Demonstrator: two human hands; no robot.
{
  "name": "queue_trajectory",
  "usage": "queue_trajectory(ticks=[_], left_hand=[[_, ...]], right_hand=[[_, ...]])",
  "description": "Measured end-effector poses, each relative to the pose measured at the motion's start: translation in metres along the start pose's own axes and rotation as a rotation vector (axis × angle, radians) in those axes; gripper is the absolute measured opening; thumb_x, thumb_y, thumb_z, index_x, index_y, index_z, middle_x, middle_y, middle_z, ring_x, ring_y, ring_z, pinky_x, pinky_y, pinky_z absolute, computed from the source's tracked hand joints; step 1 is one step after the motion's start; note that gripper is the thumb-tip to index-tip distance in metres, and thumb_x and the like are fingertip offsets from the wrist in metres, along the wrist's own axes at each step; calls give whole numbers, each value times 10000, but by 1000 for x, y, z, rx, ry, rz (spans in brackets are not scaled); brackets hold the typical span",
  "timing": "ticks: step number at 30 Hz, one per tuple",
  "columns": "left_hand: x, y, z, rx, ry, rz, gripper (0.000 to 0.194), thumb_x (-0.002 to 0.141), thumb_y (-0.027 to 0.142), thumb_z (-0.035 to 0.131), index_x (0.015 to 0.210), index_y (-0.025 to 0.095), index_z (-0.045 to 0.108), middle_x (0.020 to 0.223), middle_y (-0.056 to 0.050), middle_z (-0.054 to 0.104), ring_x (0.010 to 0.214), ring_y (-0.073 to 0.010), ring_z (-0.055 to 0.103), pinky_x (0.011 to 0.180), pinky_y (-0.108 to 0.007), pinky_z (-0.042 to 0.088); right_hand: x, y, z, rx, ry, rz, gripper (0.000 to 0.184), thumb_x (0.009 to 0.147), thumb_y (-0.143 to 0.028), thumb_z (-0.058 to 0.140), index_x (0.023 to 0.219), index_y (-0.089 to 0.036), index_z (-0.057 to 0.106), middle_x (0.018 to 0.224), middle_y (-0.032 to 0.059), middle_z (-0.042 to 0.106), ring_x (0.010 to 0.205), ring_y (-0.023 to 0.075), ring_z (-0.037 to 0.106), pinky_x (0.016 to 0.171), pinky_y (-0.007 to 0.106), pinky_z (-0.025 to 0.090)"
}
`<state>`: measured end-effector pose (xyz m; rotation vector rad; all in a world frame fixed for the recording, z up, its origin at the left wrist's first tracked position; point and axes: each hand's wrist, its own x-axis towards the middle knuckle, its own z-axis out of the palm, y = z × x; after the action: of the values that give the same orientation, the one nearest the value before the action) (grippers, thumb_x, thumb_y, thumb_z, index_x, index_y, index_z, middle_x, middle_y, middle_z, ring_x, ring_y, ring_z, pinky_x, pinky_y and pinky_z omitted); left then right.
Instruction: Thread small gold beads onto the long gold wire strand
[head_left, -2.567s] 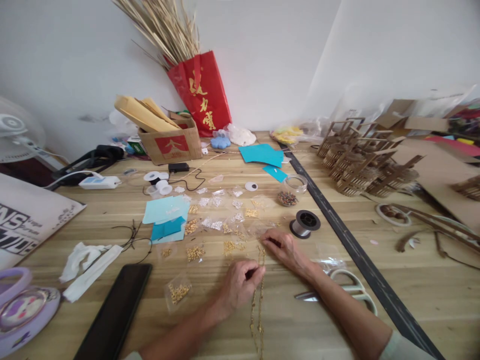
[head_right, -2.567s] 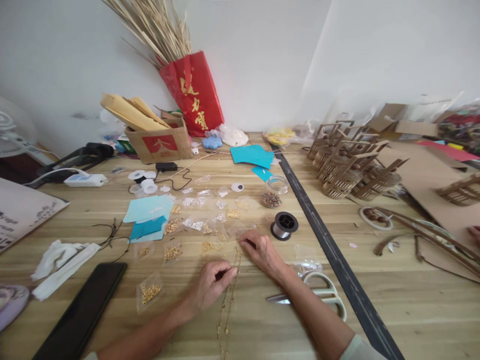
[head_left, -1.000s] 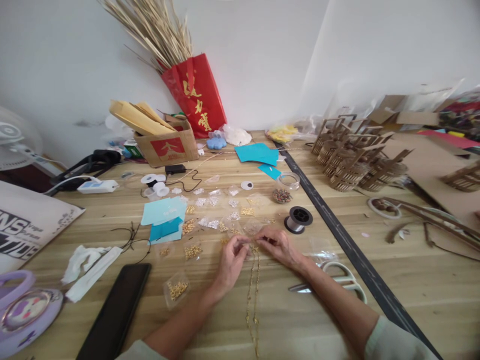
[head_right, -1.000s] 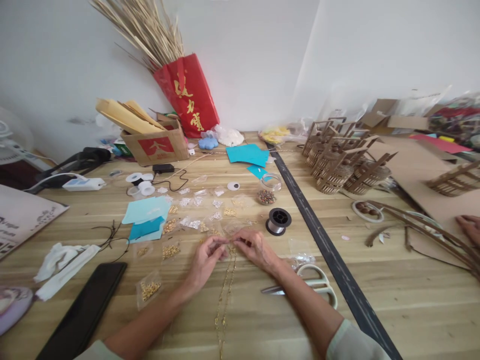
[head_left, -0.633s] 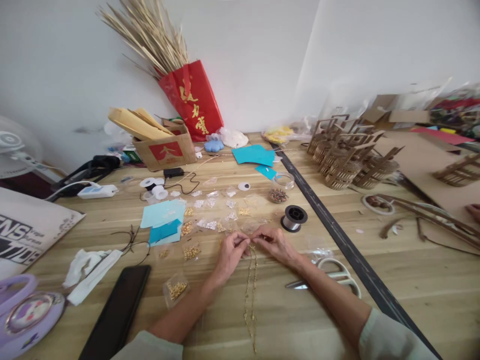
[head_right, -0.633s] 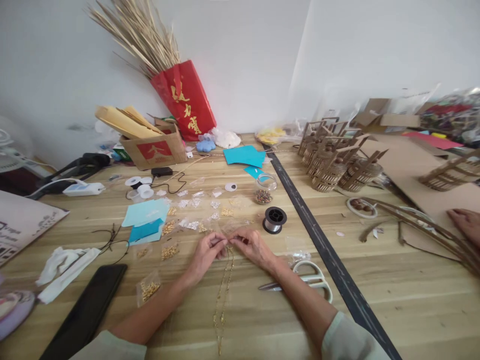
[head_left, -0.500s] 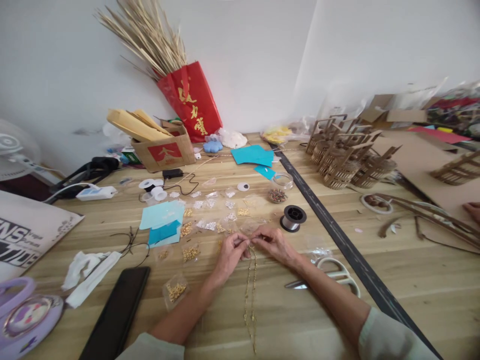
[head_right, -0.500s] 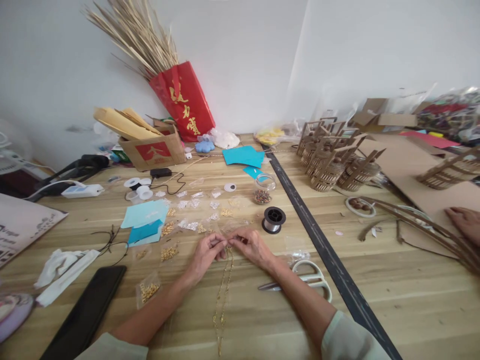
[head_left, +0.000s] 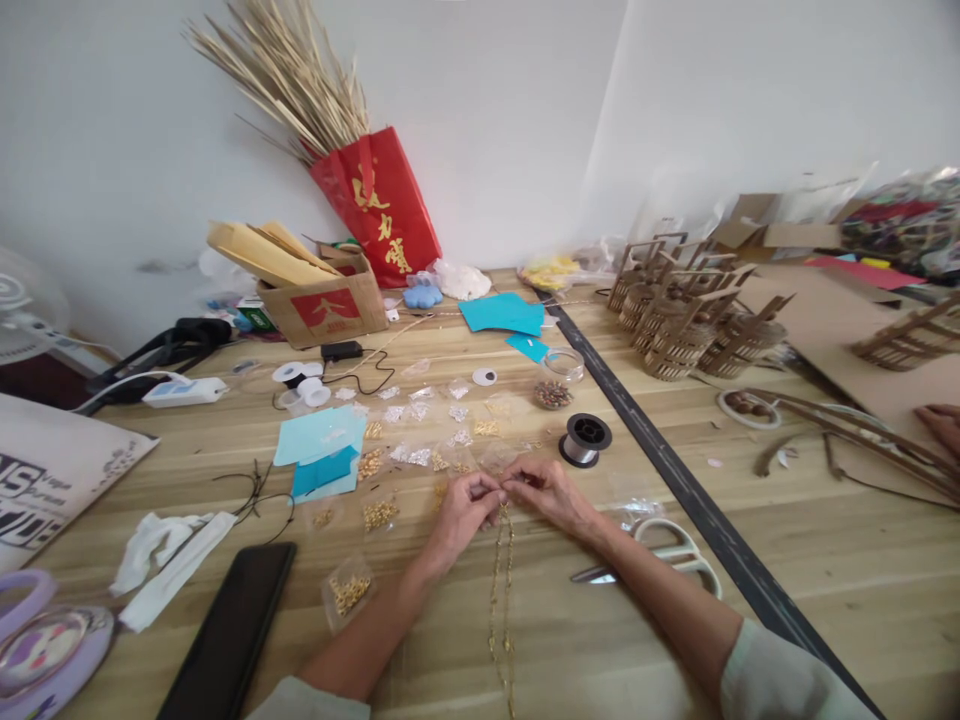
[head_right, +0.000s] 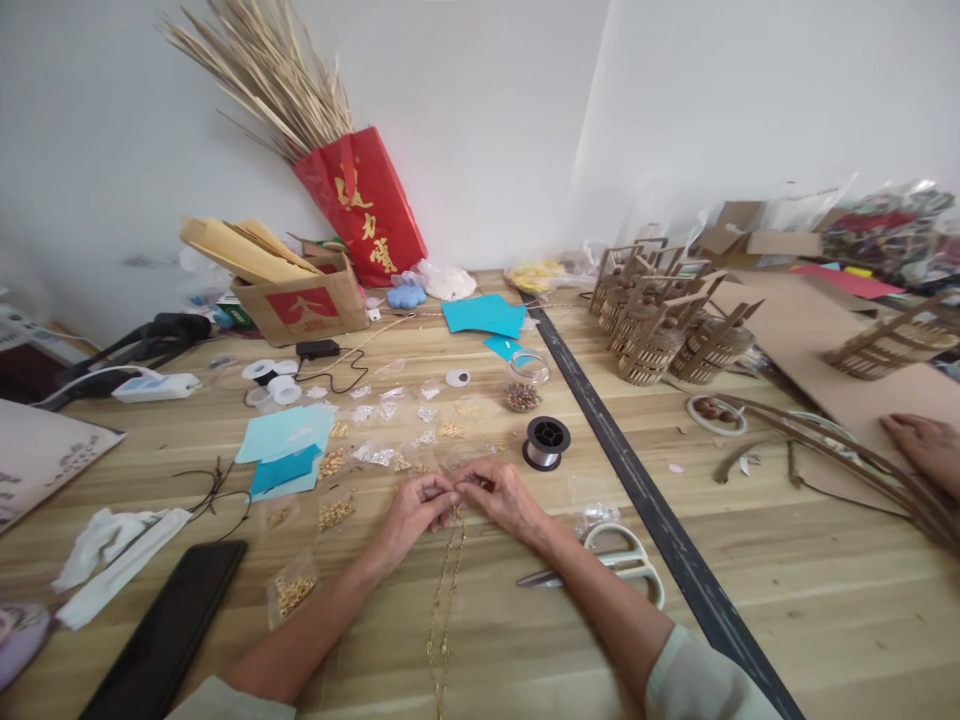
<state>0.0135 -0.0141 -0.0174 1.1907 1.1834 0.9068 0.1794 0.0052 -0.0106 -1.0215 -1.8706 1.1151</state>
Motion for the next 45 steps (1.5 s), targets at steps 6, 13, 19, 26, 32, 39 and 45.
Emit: queue_trajectory(ticks=[6,13,19,26,32,39,45], left_hand=[[3,2,-1,12,-13,-37,192,623,302,671,654,133,585,475,40,551,398,-75,496,375,-169,346],[4,3,-1,-3,-17,-56,194,578,280,704,605,148,564,416,64,505,358,-61,442,357,-169,329],[4,2,0,27,3,-38,189,590,295,689,622,146,576,461,59,519,369,-67,454,363,-180,335],[3,-3,-1,137,-21,7,162,680,289,607,617,140,622,436,47,503,387,-82,454,406,-196,333],[2,-2,0,155,-22,41,163,708,277,582,630,144,634,456,44,504,405,-87,454,442,-206,341],[0,0,0,125,-8,50,140,713,248,566,637,140,612,485,35,510,420,-84,453,445,-200,339],[0,-2,-1,117,-6,51,161,715,261,571,609,141,584,486,38,493,427,-80,451,444,-195,342]], right_hand=[[0,-3,-1,-7,0,-17,136,817,-242,588,808,-158,695,748,31,673,652,138,575,557,218,398],[0,0,-2,30,-20,3,124,809,-235,595,817,-159,692,770,39,678,689,152,589,595,232,414],[1,0,-2,59,-35,20,153,810,-274,604,816,-145,686,756,43,677,669,148,584,580,228,416],[1,2,-1,23,-29,-19,188,832,-318,595,825,-150,679,741,46,678,673,157,598,572,233,430],[1,4,-1,4,-3,-42,205,837,-345,589,838,-162,683,771,56,689,715,174,617,579,244,455],[2,11,-3,-45,21,-35,167,837,-299,580,859,-169,683,782,42,692,690,157,607,564,234,431],[3,13,-4,-72,41,-21,176,836,-304,574,858,-164,678,728,28,661,643,145,570,557,234,419]])
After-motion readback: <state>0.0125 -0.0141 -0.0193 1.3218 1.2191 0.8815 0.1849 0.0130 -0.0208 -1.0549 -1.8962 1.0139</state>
